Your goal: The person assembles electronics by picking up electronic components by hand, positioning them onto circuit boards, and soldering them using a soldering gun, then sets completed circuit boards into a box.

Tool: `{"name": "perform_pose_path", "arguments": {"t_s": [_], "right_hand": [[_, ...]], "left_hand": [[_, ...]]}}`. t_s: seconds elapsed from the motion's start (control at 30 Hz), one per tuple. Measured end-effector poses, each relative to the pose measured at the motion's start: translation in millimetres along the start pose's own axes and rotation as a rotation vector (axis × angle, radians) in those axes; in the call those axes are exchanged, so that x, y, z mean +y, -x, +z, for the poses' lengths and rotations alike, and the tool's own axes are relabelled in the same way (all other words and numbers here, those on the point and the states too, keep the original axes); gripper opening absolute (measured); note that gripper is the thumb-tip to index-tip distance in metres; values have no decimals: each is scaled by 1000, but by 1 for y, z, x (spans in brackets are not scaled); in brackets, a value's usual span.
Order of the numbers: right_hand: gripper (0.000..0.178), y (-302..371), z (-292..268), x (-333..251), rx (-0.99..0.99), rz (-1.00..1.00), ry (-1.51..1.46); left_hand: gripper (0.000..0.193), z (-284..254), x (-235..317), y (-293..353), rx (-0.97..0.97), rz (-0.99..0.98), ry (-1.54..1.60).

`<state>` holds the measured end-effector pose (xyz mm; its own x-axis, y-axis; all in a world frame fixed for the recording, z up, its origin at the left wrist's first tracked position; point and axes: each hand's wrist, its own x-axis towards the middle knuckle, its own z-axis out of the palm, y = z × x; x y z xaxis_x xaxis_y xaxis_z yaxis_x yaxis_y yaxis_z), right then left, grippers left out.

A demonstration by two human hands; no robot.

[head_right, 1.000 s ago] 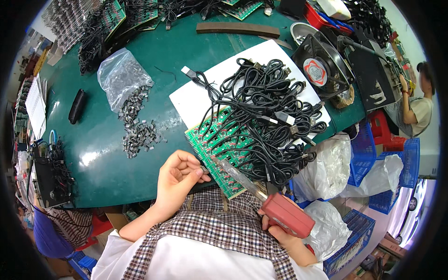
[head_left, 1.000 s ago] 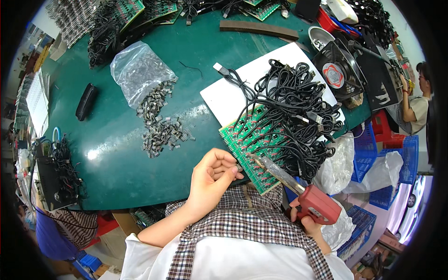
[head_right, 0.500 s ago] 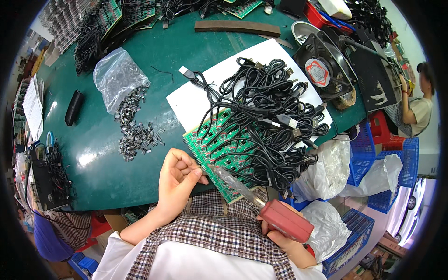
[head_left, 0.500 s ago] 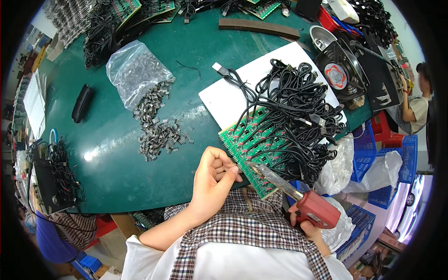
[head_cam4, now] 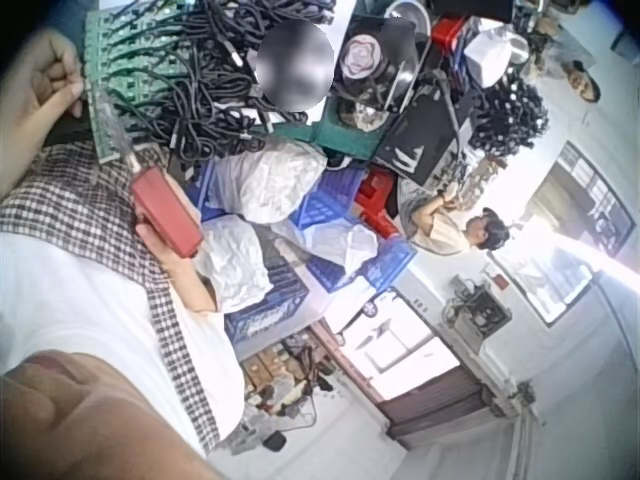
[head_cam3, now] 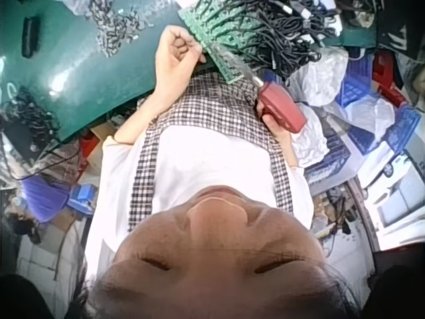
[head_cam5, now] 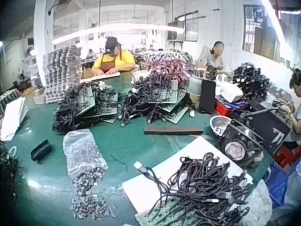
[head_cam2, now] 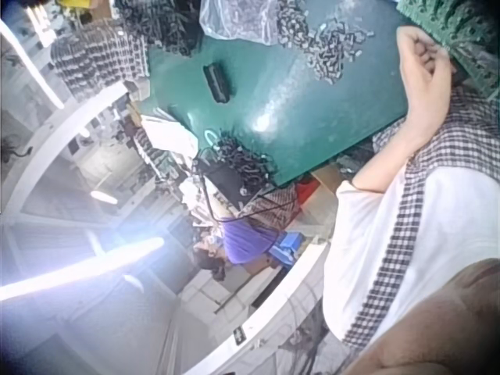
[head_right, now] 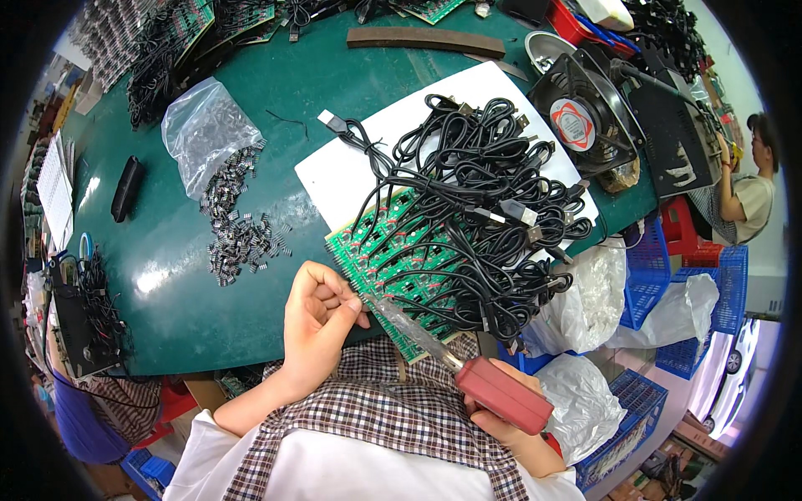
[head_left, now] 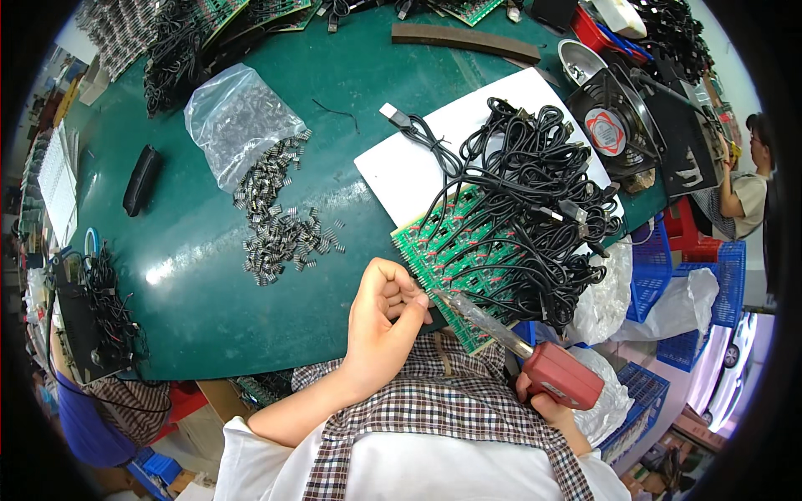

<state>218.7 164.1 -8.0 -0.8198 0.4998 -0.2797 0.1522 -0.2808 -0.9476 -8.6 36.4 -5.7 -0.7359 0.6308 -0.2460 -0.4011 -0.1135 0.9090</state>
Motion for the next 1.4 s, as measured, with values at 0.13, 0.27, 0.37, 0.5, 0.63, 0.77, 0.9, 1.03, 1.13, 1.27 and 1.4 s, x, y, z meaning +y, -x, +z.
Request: {"name": "perform_pose_path", "arguments": {"t_s": [0.13, 0.27, 0.37, 0.5, 0.63, 0.77, 0.9, 1.03, 1.13, 1.27, 1.4], "right_hand": [[67, 0, 1, -2, 2, 23, 35], [69, 0, 0, 1, 27, -32, 175], [69, 4, -5, 5, 11, -76, 297], [67, 7, -11, 10, -13, -84, 361], [65, 7, -9, 10, -16, -139, 409], [64, 8, -2, 0, 17, -52, 121], [65, 4, 3, -2, 43, -89, 71], [63, 8, -3, 5, 46, -117, 209], [62, 13, -10, 11, 109, -173, 382], [62, 16, -14, 16, 82, -150, 428], [61, 13, -15, 12, 65, -173, 464]], "left_hand": [[19, 0, 0, 0, 5, -11, -11], [19, 0, 0, 0, 1, -5, -12], [19, 0, -1, 0, 8, -3, -5], [19, 1, -1, 0, 15, -2, -5], [18, 0, -1, 1, -32, 22, -12], [19, 0, -2, 1, 12, -7, -17], [21, 1, -1, 3, 15, 7, -22], [28, -14, 13, 2, 243, 269, -623], [28, -41, 28, -10, 409, 368, -1289], [23, -50, 32, -15, 378, 330, -1353], [13, -47, 31, -19, 364, 348, -1331]]}}
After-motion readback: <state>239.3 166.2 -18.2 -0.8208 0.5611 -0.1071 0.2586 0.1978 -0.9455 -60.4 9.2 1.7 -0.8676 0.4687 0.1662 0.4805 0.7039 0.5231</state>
